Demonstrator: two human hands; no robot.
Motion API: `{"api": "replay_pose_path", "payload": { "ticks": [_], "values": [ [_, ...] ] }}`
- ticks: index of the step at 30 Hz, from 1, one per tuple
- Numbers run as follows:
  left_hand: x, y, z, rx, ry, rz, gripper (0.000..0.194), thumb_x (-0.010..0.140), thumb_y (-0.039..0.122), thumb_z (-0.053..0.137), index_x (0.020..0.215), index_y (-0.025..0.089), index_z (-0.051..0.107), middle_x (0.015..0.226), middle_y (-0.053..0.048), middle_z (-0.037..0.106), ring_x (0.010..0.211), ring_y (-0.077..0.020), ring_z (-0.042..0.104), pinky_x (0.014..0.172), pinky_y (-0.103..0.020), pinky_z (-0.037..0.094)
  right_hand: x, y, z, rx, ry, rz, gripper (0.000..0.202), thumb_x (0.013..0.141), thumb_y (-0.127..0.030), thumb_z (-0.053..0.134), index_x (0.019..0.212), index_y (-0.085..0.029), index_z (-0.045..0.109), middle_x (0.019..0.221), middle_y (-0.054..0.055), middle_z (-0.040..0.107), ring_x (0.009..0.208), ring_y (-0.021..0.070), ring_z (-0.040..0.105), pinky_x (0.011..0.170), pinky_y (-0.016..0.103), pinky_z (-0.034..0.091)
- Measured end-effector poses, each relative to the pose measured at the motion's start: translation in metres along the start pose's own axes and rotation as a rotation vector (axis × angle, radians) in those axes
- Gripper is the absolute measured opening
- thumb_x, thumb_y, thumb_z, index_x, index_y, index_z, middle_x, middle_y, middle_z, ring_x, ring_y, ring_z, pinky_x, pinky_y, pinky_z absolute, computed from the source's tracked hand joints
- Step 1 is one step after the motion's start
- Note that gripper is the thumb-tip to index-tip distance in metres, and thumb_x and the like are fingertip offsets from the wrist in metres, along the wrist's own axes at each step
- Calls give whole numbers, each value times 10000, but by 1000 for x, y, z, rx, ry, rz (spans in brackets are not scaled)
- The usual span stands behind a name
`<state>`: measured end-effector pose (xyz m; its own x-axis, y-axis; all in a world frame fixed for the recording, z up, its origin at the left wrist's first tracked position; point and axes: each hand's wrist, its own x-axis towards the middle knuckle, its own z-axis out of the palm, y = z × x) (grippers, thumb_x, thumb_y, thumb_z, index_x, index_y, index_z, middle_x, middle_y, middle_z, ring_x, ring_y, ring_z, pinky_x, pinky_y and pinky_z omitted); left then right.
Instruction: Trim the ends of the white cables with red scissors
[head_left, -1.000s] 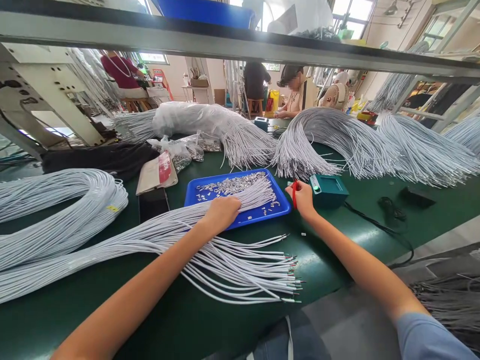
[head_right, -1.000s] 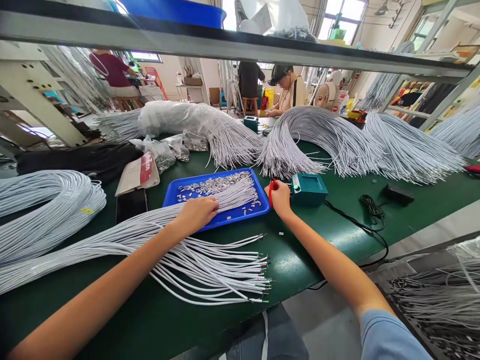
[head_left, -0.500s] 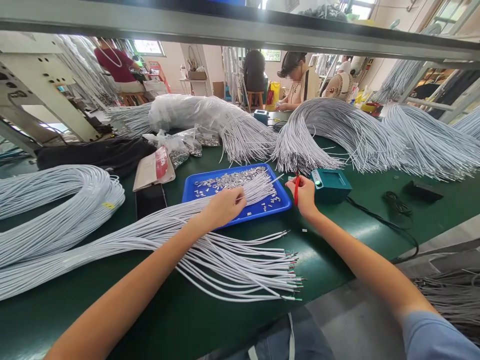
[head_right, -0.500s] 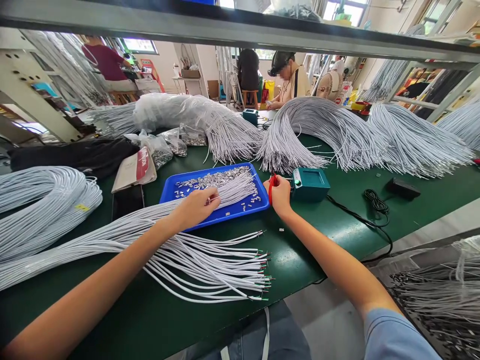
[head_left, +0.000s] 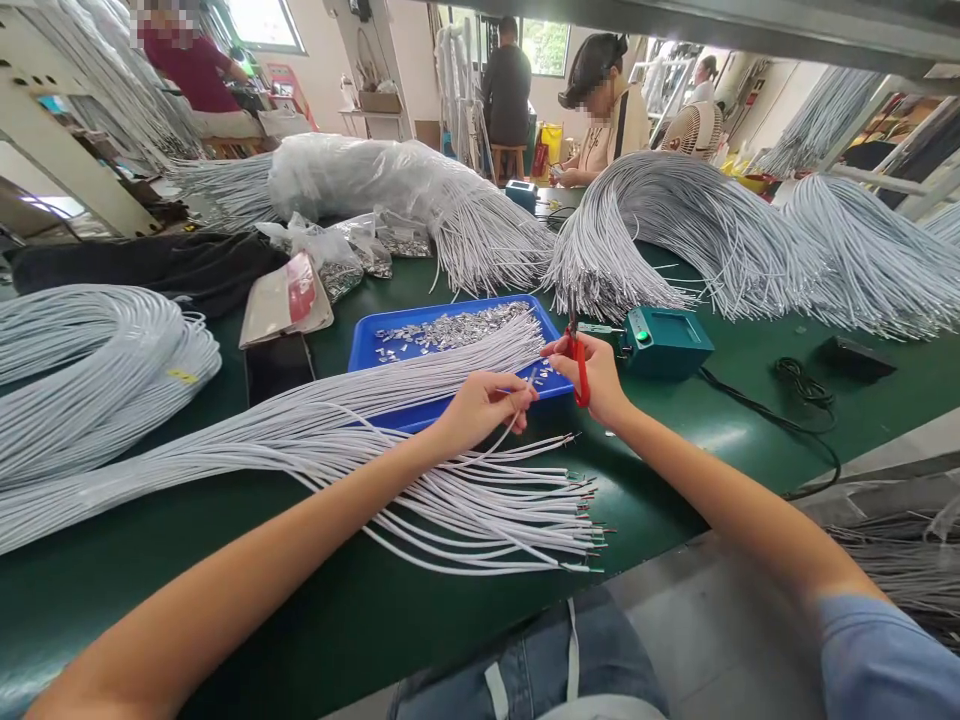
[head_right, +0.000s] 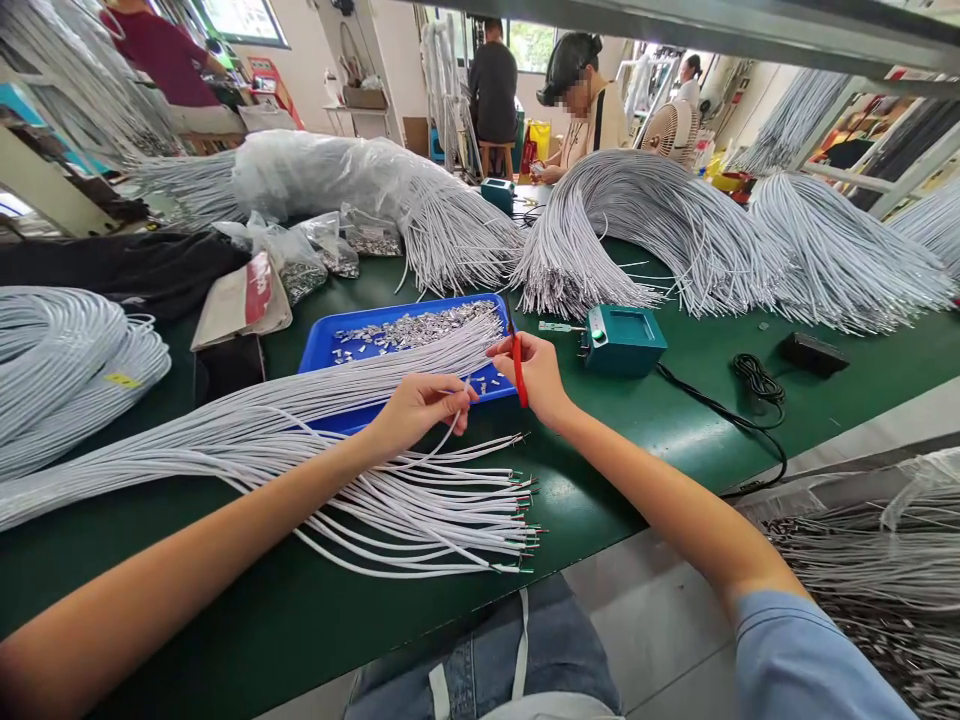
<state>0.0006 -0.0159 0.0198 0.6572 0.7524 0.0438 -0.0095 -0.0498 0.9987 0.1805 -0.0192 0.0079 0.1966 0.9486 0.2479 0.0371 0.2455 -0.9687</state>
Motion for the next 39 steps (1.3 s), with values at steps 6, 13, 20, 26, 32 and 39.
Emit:
{"api": "replay_pose_path", "payload": {
  "ticks": [6,13,20,26,32,39],
  "values": [
    [12,-13,-17,-8,75,-19,383,631,423,807,727,80,665,530,-8,625,484,-108,617,497,-191,529,-14,-11,7,46,-204,25,237,636,-336,742,683,-178,572,788,33,693,749,163,622,735,315,490],
    [11,-13,-14,-1,57,-29,268,669,309,785,775,79,696,560,6,630,465,-98,621,462,-162,503,-16,-7,9,76,-163,40,272,605,-309,787,643,-183,549,701,-10,644,669,129,582,685,289,484],
    [13,-14,-17,-101,10,-60,305,650,346,812,739,91,671,572,6,633,493,-95,631,477,-154,492,-21,-9,12,43,-170,55,290,606,-327,777,637,-196,520,649,-16,619,645,145,595,680,311,486],
    [10,-10,-17,-145,-17,-81,348,646,388,813,706,83,656,577,-1,637,498,-91,633,475,-147,455,-21,-12,5,3,-114,-7,177,684,-261,698,659,-192,537,748,5,668,705,147,600,727,320,488],
    [12,-12,-18,-93,-128,-60,284,709,348,765,723,82,667,593,-2,635,494,-93,623,497,-178,422,-21,-12,8,18,-181,3,244,649,-310,751,659,-191,538,749,12,668,721,158,621,734,332,512],
    [11,-13,-17,-92,-138,-61,264,716,338,758,732,88,672,588,-6,632,496,-100,615,518,-198,420,-24,-10,11,18,-203,21,307,638,-366,770,654,-205,510,720,6,629,680,156,615,702,335,519]
  ]
}}
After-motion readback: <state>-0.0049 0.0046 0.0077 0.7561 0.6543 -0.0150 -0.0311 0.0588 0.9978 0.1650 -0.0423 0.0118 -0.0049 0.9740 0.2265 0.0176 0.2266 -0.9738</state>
